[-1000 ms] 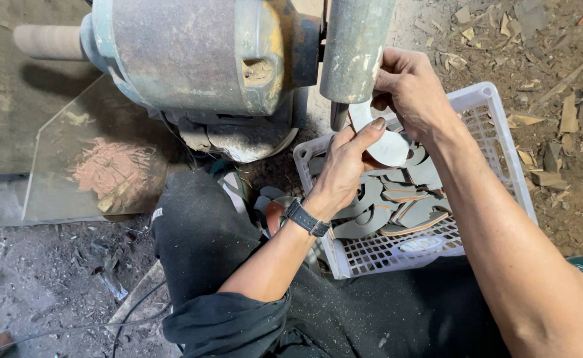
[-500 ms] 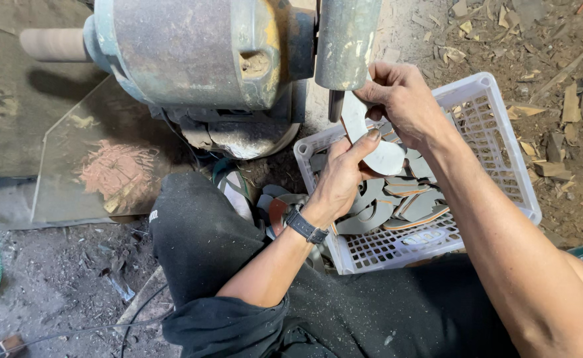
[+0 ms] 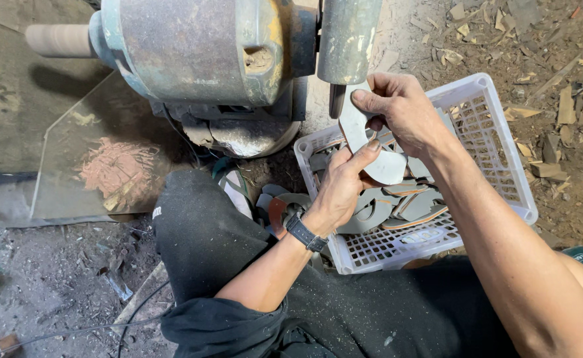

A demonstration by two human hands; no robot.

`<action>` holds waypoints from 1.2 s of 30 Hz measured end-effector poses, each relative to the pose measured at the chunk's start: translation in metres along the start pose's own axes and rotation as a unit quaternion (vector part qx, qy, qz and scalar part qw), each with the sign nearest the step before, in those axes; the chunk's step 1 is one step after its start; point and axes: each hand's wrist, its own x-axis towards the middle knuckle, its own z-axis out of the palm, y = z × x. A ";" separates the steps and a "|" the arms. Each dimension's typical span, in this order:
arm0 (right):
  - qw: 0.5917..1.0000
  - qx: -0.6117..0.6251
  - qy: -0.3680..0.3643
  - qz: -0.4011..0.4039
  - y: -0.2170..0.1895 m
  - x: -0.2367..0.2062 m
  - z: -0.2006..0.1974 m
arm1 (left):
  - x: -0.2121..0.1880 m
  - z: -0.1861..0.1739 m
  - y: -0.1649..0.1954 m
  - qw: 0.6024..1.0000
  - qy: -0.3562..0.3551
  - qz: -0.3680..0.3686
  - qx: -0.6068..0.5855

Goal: The person sits on the ground and uses a bench grinder to smooth the edges of multiple slipper soles. They pick up each sole from a white basket, press it against the spinning wheel, and return it to the basket.

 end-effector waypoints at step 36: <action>1.000 0.008 0.007 -0.025 -0.005 0.019 -0.007 | 0.019 0.005 0.009 1.000 -0.001 0.027 0.016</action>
